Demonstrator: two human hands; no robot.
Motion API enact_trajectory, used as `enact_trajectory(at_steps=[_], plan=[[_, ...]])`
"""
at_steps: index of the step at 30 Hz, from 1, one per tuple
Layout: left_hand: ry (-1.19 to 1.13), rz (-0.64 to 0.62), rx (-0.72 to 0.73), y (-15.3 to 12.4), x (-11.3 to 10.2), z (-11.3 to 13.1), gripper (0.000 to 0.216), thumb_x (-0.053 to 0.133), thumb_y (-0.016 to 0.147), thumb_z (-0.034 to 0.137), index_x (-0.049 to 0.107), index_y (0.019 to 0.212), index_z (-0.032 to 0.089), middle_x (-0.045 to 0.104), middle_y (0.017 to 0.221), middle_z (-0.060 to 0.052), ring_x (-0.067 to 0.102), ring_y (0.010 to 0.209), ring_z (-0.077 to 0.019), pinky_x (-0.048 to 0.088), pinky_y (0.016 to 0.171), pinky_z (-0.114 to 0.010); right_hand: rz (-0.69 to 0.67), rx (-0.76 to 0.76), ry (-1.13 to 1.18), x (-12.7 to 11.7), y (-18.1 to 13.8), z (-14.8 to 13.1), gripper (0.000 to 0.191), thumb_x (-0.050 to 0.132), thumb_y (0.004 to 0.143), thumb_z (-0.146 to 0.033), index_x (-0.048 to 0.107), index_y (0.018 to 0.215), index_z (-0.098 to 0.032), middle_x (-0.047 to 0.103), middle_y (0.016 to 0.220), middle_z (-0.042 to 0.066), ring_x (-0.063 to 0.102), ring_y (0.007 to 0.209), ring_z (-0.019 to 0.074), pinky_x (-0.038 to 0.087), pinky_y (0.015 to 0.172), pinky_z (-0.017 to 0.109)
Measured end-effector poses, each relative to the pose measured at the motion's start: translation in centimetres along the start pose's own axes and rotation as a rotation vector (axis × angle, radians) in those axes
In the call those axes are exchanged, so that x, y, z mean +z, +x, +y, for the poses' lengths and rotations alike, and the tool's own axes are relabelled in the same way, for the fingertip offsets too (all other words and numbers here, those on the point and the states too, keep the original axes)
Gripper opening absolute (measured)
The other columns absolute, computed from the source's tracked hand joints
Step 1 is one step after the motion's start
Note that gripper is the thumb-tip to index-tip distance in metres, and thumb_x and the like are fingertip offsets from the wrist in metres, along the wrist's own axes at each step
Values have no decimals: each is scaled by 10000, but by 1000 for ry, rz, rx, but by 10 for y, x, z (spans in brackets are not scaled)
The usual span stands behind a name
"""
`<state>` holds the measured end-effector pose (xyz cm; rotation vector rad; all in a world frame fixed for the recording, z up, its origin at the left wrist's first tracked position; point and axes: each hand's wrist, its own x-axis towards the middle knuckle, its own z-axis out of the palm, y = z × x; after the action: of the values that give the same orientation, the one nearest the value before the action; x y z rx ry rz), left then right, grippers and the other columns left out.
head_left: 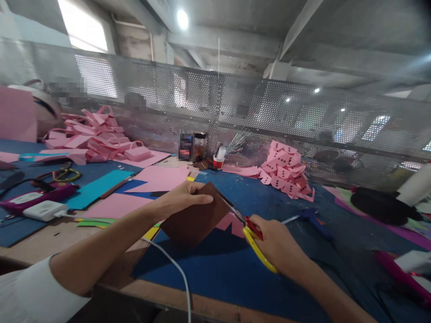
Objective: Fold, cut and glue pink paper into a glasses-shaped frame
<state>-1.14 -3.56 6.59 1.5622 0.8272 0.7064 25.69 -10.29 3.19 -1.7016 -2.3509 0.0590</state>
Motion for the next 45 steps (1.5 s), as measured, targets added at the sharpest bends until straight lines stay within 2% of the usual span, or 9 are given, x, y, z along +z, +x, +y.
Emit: enact_trajectory(at_steps=[6,16,27,45], plan=[[-61,-17,8,-2,1,5,289,668,807,402,686,956,155,739,892,-60,670,691,-155,469,612,-215,14,-3,38,-2,-2,0,233,451,931,-428,539,874,-219,696,730,41,652,650,194,199,524,259],[-36,-74,39,-4,4,3,267,651,832,375,685,958,143,733,949,-81,674,728,-169,481,633,-239,19,-9,28,-1,0,-3,194,473,919,-406,537,927,-223,709,754,42,668,666,217,192,532,270],[-32,-68,17,-4,4,3,299,650,833,377,690,1012,142,735,951,-88,679,721,-166,489,635,-241,12,-4,30,-1,-3,-3,223,464,921,-427,536,888,-219,701,734,43,646,645,194,186,535,267],[-44,-40,-13,-4,6,4,249,674,805,369,706,923,152,741,874,-63,665,667,-144,478,619,-228,-11,-8,1,0,-2,-2,210,473,921,-401,569,914,-215,704,756,48,646,657,186,222,545,261]])
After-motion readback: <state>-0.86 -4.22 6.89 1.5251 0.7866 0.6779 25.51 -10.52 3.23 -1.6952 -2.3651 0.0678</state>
